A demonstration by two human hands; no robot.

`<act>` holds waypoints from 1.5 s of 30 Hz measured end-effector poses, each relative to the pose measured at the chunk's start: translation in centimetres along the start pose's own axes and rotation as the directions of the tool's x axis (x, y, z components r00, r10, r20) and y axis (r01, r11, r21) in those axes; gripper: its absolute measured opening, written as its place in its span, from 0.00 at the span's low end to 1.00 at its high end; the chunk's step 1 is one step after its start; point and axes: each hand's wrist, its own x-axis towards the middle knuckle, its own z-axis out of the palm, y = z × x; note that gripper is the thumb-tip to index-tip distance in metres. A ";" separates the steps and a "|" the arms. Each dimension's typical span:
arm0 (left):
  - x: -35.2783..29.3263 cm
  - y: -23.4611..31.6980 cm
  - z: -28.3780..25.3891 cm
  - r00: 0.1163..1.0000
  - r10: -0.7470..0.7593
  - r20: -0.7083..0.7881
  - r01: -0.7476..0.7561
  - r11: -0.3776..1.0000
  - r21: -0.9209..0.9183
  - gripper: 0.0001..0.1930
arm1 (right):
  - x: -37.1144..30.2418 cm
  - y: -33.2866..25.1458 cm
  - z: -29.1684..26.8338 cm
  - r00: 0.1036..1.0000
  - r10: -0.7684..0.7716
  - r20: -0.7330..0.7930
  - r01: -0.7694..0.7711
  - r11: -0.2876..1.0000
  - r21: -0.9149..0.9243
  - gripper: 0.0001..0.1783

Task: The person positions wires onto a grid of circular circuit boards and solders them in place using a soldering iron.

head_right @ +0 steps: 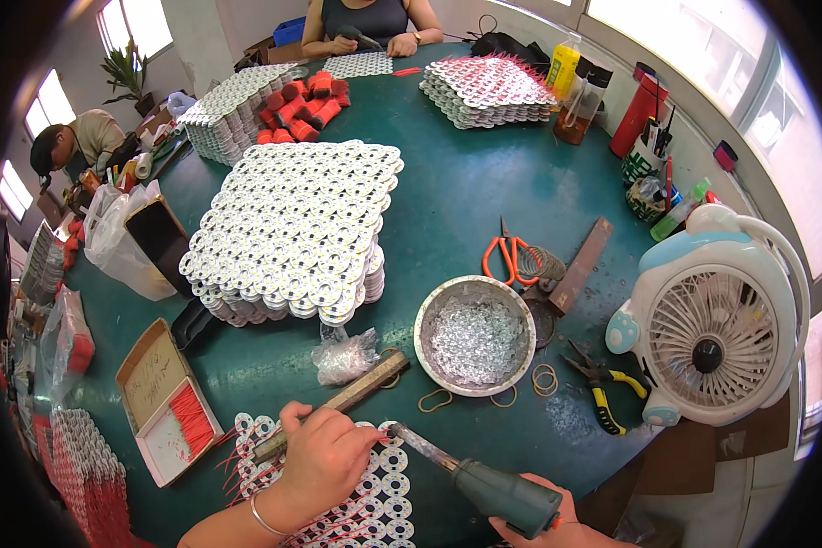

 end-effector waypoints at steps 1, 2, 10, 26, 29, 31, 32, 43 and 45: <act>0.0 0.0 0.0 1.000 0.005 -0.004 -0.005 1.000 0.000 0.09 | 0.0 0.0 0.0 1.000 -0.001 0.007 0.002 1.000 -0.027 0.22; 0.0 0.1 -0.1 1.000 0.010 -0.008 -0.010 1.000 0.000 0.09 | 0.1 0.2 -0.2 1.000 -0.003 0.007 0.003 1.000 -0.026 0.22; 0.1 0.2 0.0 1.000 0.011 -0.010 -0.011 1.000 0.009 0.09 | -0.4 3.3 -0.6 0.996 -0.088 0.002 0.088 0.996 -0.029 0.17; -0.4 0.6 0.2 0.997 0.067 -0.039 -0.066 0.998 0.019 0.08 | -1.7 2.7 -0.2 1.000 -0.004 -0.013 0.004 0.999 0.039 0.17; -0.5 0.6 0.3 0.996 0.078 -0.050 -0.076 0.996 0.039 0.08 | -1.6 1.9 0.1 0.998 -0.036 -0.052 0.039 0.997 0.066 0.17; -0.5 0.5 0.4 0.996 0.080 -0.050 -0.078 0.996 0.042 0.08 | -1.5 1.5 0.0 0.999 -0.043 -0.027 0.044 0.998 0.045 0.16; -0.5 0.5 0.5 0.995 0.082 -0.050 -0.080 0.996 0.045 0.08 | -1.4 1.4 0.0 0.999 -0.042 -0.026 0.043 0.998 0.045 0.16; -0.6 0.7 0.4 0.993 0.101 -0.054 -0.097 0.993 0.070 0.08 | -1.9 2.4 0.9 0.959 -0.245 -0.143 0.235 0.968 -0.086 0.22; -0.6 0.7 0.4 0.993 0.105 -0.051 -0.101 0.992 0.076 0.08 | -1.6 2.0 1.0 0.901 -0.414 -0.130 0.382 0.899 -0.217 0.22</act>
